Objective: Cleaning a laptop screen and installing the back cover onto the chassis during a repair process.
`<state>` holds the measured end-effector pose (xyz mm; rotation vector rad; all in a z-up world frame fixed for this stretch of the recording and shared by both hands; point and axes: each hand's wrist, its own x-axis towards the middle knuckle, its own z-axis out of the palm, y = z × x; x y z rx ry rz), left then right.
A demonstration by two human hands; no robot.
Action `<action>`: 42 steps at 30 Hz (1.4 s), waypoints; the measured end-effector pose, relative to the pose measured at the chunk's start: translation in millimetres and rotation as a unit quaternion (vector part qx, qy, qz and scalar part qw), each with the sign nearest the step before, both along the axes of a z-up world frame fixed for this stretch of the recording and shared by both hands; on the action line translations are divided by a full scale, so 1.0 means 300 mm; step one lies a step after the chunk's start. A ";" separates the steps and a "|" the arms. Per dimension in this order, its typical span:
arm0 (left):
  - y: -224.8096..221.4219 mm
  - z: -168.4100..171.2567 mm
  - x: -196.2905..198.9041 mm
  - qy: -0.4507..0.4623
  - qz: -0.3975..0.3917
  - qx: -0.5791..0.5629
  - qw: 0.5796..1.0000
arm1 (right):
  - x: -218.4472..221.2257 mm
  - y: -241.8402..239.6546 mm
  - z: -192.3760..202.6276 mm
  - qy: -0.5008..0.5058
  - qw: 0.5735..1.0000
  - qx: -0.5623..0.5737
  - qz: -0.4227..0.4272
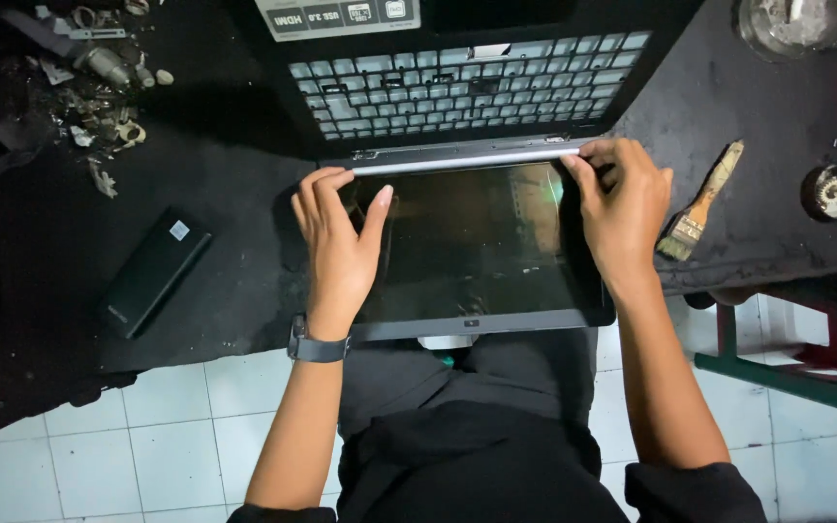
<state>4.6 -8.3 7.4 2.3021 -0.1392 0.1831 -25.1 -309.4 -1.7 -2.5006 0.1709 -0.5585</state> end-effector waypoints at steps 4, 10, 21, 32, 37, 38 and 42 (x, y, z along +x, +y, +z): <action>-0.019 -0.023 0.004 0.010 0.005 -0.004 1.000 | 0.004 -0.004 -0.003 -0.011 1.000 -0.008 -0.011; -0.024 -0.035 0.007 0.014 0.009 -0.007 1.000 | 0.022 -0.004 -0.009 -0.016 1.000 -0.007 -0.017; -0.036 -0.041 -0.005 0.009 0.011 0.010 1.000 | 0.031 -0.001 -0.018 -0.008 1.000 -0.019 -0.014; -0.036 -0.056 -0.011 -0.003 0.004 0.042 0.999 | 0.058 -0.032 -0.040 0.015 0.996 -0.089 -0.010; -0.033 -0.055 -0.016 -0.039 0.009 0.072 0.997 | 0.059 -0.017 -0.027 0.018 0.994 -0.105 -0.025; -0.033 -0.056 -0.014 -0.038 0.007 0.072 0.997 | 0.062 -0.018 -0.024 0.018 0.994 -0.105 -0.026; -0.031 -0.069 -0.017 -0.036 0.017 0.062 0.997 | 0.062 -0.013 -0.019 0.026 0.994 -0.100 -0.024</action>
